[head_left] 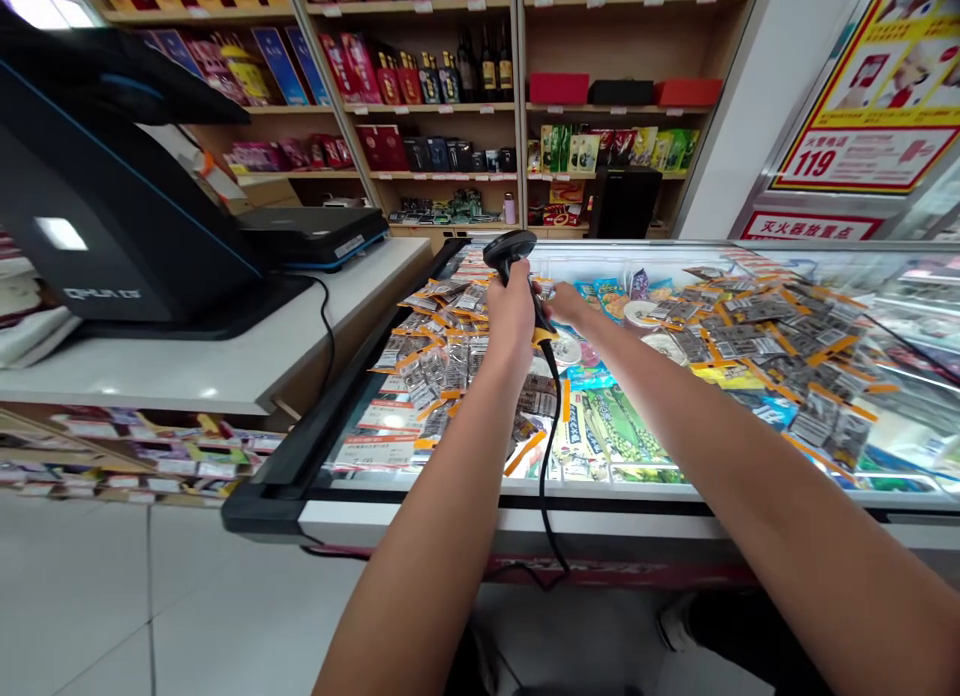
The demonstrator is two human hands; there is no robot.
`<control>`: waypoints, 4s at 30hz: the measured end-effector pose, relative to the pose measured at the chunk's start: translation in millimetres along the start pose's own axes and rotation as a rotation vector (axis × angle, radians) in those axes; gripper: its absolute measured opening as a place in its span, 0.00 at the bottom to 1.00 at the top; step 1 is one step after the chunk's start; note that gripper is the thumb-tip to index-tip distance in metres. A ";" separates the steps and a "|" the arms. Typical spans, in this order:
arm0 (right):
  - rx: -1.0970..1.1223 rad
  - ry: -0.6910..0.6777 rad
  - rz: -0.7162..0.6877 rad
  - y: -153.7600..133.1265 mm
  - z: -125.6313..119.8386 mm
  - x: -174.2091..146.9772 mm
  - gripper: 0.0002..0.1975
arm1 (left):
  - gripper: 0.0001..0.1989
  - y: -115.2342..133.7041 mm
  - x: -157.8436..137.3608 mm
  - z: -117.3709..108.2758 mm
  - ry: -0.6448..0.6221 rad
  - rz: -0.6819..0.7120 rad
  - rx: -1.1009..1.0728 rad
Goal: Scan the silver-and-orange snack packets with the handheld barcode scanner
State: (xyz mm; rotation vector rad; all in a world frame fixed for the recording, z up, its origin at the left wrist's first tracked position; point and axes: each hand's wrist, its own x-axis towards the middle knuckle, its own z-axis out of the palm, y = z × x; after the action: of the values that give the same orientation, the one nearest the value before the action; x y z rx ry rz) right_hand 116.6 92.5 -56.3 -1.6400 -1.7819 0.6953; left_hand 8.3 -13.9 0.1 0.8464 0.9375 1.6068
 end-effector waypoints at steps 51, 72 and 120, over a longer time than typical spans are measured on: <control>0.134 0.958 0.019 172.0 -233.1 -78.4 0.06 | 0.11 -36.3 -31.5 23.1 -0.763 0.055 0.417; 0.646 0.495 -0.114 95.9 -190.6 -101.0 0.13 | 0.11 -34.0 -39.1 25.5 -0.849 0.048 0.433; -0.142 -0.355 -0.355 26.6 -51.0 -161.9 0.27 | 0.11 7.1 -2.8 -2.9 -0.101 0.189 0.125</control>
State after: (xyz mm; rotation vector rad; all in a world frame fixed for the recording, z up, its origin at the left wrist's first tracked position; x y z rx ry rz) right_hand 179.4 -67.4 -55.4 -1.2875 -2.3494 0.7397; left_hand 3.3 -18.2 5.0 1.1212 0.9149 1.6615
